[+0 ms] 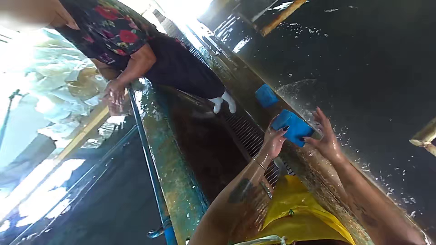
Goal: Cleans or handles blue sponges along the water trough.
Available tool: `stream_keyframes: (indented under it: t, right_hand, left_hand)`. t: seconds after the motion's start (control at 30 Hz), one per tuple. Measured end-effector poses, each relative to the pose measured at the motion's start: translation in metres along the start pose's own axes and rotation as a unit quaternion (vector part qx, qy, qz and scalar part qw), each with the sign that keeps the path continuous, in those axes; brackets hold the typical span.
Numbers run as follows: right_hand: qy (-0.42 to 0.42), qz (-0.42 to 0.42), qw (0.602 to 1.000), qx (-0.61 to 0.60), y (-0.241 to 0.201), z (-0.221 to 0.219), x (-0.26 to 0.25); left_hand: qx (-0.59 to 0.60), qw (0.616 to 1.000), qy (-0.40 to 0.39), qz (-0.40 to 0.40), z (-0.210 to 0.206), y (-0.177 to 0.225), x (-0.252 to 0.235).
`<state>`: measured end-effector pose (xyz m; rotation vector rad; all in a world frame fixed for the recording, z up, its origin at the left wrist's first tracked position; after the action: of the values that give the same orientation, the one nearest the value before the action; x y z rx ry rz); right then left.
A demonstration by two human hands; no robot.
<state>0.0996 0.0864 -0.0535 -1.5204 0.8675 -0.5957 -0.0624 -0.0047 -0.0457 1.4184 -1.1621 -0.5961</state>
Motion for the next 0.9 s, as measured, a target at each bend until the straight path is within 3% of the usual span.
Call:
stream_keyframes:
  t: [0.1,0.2,0.3,0.47,0.67,0.9]
  right_hand:
    - [-0.067,-0.087,0.984,-0.144,0.016,-0.008,0.008]
    - [-0.070,-0.080,0.978,-0.182,0.007,-0.017,0.012]
    - [-0.027,-0.027,0.995,-0.094,-0.003,-0.010,0.015]
    - [0.008,0.050,0.997,0.053,-0.021,-0.002,0.024]
    - [0.030,0.120,0.990,0.075,-0.032,-0.005,0.031]
    - [0.005,0.146,0.988,0.056,-0.030,-0.011,0.028]
  left_hand:
    - [0.010,0.999,-0.051,-0.005,-0.003,0.004,0.007]
    - [-0.079,0.993,-0.085,-0.034,-0.011,0.011,0.011]
    - [-0.217,0.969,-0.075,-0.090,-0.010,0.028,0.009]
    - [-0.291,0.948,-0.074,-0.101,-0.011,0.039,0.015]
    - [-0.300,0.947,-0.022,-0.115,-0.002,0.036,0.018]
    - [-0.300,0.942,-0.039,-0.144,0.000,0.035,0.020]
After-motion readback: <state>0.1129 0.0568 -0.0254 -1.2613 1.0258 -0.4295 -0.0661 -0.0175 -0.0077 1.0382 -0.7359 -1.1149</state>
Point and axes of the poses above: each hand's wrist, its own x-axis away from the middle knuckle, its own z-axis out of the back of the hand, y = z × x, the point moved 9 cm from there along -x, towards the middle knuckle, and after that the axes turned 11 degrees about -x, right-handed, at the moved point
